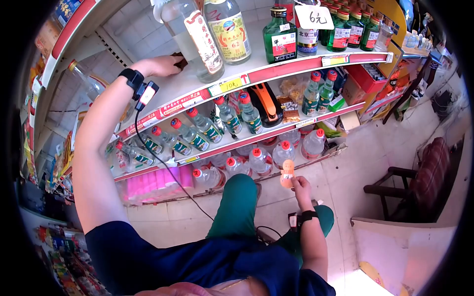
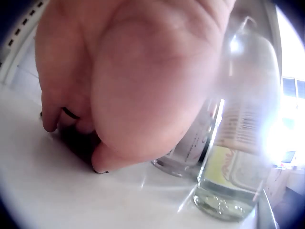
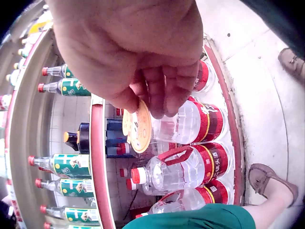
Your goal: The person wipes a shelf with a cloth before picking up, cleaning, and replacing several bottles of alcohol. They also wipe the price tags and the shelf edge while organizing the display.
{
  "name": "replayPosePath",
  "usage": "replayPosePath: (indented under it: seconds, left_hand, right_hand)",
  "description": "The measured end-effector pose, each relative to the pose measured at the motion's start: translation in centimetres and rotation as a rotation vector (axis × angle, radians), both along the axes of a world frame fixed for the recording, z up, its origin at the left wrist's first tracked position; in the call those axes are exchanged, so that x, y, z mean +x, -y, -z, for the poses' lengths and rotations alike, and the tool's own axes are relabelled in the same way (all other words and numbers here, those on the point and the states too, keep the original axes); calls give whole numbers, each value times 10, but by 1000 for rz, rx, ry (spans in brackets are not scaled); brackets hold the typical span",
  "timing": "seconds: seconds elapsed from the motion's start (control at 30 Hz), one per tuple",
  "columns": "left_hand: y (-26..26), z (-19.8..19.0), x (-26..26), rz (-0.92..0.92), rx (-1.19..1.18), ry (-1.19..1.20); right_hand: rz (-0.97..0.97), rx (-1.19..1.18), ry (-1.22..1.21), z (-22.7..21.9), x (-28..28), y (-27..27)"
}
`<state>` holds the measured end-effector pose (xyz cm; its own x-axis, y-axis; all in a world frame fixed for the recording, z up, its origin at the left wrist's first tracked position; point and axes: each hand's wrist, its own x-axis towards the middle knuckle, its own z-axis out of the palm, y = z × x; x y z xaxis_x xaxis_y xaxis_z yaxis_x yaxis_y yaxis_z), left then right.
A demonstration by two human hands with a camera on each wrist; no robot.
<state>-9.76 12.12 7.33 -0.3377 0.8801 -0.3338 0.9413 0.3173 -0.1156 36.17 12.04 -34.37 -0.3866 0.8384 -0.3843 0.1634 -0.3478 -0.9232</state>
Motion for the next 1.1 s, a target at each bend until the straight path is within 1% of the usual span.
replayPosePath:
  seconds: [0.03, 0.1, 0.17, 0.23, 0.33, 0.47, 0.53, 0.57, 0.63, 0.67, 0.73, 0.77, 0.8, 0.87, 0.9, 1.0, 1.07, 1.1]
  left_hand:
    - [-6, 0, -7, 4, 1, 0]
    - [-17, 0, -23, -13, 13, 96]
    - [-27, 3, -34, -22, 36, 83]
    - [-36, 2, -35, -34, 61, 73]
    - [-44, -8, -37, -30, 29, 153]
    - [-46, -17, -33, 16, 22, 102]
    - [-37, -26, -10, 23, 130, 299]
    - [-38, -26, -11, 24, 131, 292]
    - [-41, -20, -17, 11, 127, 174]
    - [-43, -17, -21, 16, 131, 169]
    - [-49, -6, -43, 38, 139, 114]
    - [-55, 7, -70, 49, 141, 119]
    - [-56, 7, -72, 49, 136, 124]
    - [-52, 6, -75, -76, 46, 141]
    - [-47, 4, -74, -81, 45, 141]
    - [-23, -1, -71, 42, 10, 100]
    - [-8, -17, -42, 29, -39, 106]
    - [-1, -24, -28, -82, -89, 95]
  right_hand:
    - [10, -8, -19, -2, 2, 0]
    - [29, -6, -18, -1, 7, -2]
    - [44, -7, -7, 2, 9, -5]
    - [52, -18, -18, 1, 7, -5]
    - [49, -40, -24, 1, 1, -7]
    - [31, -43, -22, -4, -8, -9]
    - [31, -52, -35, -10, -15, -8]
    - [15, -44, -44, -3, -16, -8]
    - [3, -41, -54, 1, -19, -8]
    - [-6, -38, -53, 2, -19, -8]
    - [10, -19, -39, 1, -18, -9]
    - [13, -10, -17, 0, -15, -7]
    - [14, -15, -12, 3, -12, -6]
    - [39, -14, -46, 10, -10, -9]
    - [46, -7, -49, 9, -11, -9]
    - [41, 9, -43, 17, -12, -10]
    - [33, 7, -35, 15, -13, -7]
    - [21, 2, -23, 14, -13, -6]
